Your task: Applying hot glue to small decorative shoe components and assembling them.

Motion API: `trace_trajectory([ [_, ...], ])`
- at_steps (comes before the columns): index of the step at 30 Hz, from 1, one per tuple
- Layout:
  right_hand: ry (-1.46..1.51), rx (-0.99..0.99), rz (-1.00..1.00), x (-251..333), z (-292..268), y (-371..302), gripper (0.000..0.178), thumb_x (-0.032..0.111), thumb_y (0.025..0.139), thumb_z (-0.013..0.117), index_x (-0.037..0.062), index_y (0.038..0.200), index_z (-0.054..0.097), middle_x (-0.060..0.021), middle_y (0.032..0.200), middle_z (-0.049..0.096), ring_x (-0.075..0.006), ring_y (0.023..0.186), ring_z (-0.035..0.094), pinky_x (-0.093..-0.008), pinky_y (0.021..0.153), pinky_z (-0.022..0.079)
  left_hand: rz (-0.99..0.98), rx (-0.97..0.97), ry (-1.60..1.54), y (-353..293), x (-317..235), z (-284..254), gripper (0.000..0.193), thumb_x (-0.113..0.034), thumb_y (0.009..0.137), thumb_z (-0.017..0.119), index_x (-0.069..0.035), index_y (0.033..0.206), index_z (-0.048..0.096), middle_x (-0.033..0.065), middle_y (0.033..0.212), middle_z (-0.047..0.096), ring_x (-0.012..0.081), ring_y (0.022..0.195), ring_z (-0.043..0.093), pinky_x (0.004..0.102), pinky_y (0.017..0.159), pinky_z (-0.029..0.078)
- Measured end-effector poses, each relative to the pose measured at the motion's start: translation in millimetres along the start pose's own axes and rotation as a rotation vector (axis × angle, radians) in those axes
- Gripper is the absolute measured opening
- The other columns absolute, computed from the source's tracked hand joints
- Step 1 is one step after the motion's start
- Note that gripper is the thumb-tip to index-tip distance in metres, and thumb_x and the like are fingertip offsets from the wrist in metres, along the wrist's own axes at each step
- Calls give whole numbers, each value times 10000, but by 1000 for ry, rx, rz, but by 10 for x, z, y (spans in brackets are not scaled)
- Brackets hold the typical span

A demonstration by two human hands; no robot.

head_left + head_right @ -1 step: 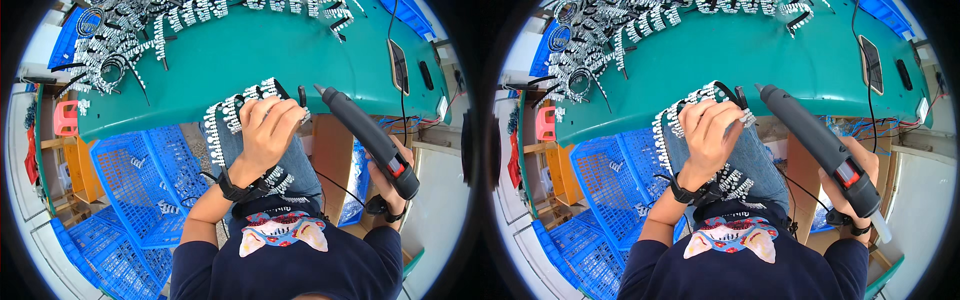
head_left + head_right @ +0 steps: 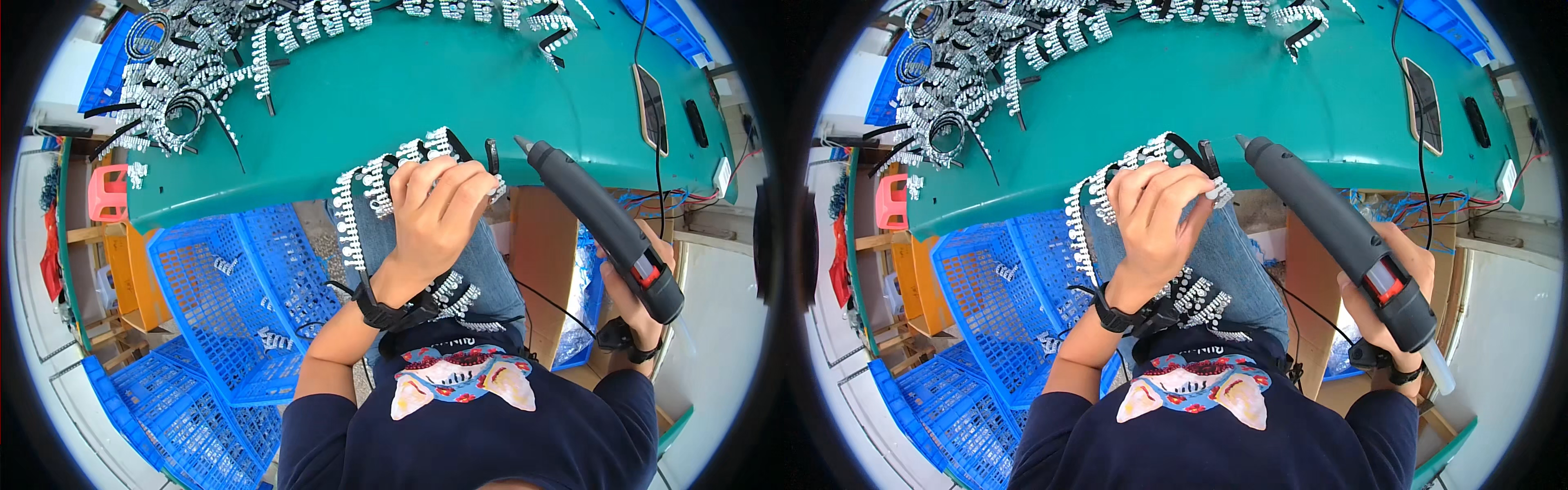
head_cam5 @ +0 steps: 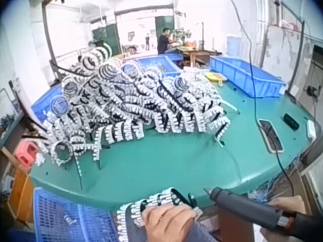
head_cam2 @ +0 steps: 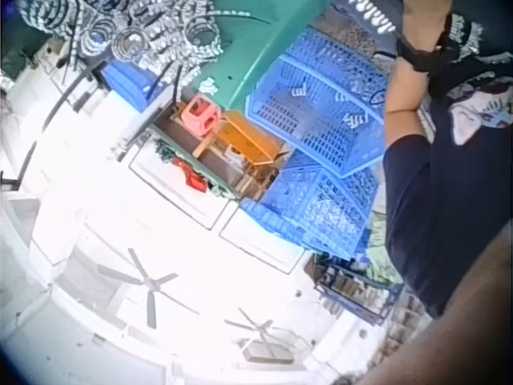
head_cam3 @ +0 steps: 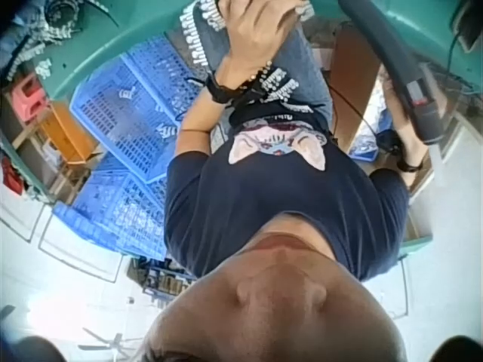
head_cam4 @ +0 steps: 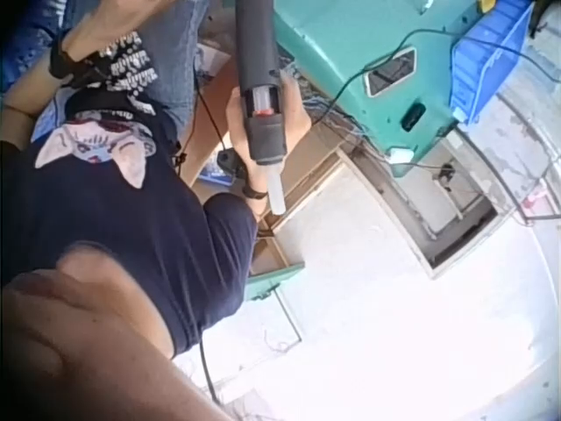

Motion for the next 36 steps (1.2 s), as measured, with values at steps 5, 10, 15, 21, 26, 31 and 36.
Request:
trace_trajectory([
  [5, 556, -45, 204, -236, 274, 68, 524, 192, 772, 633, -19, 1245, 560, -158, 1127, 655, -243, 1021, 640, -369, 804, 543, -55, 43, -62, 71, 25, -72, 315, -22, 639, 793, -116, 903, 650, -5, 942, 681, 211, 928, 562, 366, 869, 391],
  [10, 1215, -5, 56, -185, 829, 592, 594, 278, 729, 624, -44, 1217, 521, -340, 1226, 547, -382, 1035, 633, -452, 885, 541, -100, 100, -116, 108, 10, -132, 257, -25, 687, 786, -90, 904, 664, 18, 908, 686, 224, 916, 567, 356, 842, 423],
  [15, 1475, 168, 0, -198, 1168, 759, 480, 220, 722, 586, -34, 1125, 527, -341, 1235, 539, -401, 1170, 553, -487, 899, 528, -115, 114, -127, 175, -7, -157, 181, -30, 726, 779, -46, 874, 675, 48, 863, 678, 235, 848, 587, 344, 756, 459],
  [21, 1620, 250, 36, -138, 1300, 782, 479, 215, 699, 582, -33, 1100, 496, -364, 1172, 558, -431, 1128, 579, -499, 921, 528, -217, 71, -192, 180, 78, -192, 181, -11, 744, 776, -5, 874, 650, 99, 854, 668, 218, 746, 613, 311, 675, 484],
  [26, 1662, 241, 34, -166, 1336, 771, 483, 208, 699, 583, -41, 1102, 489, -354, 1142, 572, -421, 1110, 588, -514, 934, 528, -280, 87, -233, 196, 89, -179, 177, 15, 751, 757, -2, 891, 651, 96, 865, 667, 166, 735, 615, 283, 670, 489],
  [31, 1686, 242, 31, -142, 1353, 761, 486, 207, 697, 585, -41, 1104, 487, -340, 1118, 582, -413, 1100, 592, -524, 926, 532, -322, 67, -269, 229, 121, -231, 199, 36, 739, 748, -8, 911, 660, 101, 844, 667, 172, 720, 644, 279, 638, 516],
  [36, 1677, 242, 24, -133, 1364, 763, 481, 213, 699, 584, -39, 1098, 491, -336, 1109, 584, -408, 1103, 590, -531, 916, 535, -377, 72, -321, 215, 183, -236, 152, 30, 772, 741, 4, 905, 670, 98, 867, 670, 153, 725, 639, 267, 657, 507],
])
Point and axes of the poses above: each hand's wrist, its own y-axis towards the middle knuckle, its own z-axis out of the palm, x = y × z, the point moved 7 cm from there along y, towards the middle knuckle
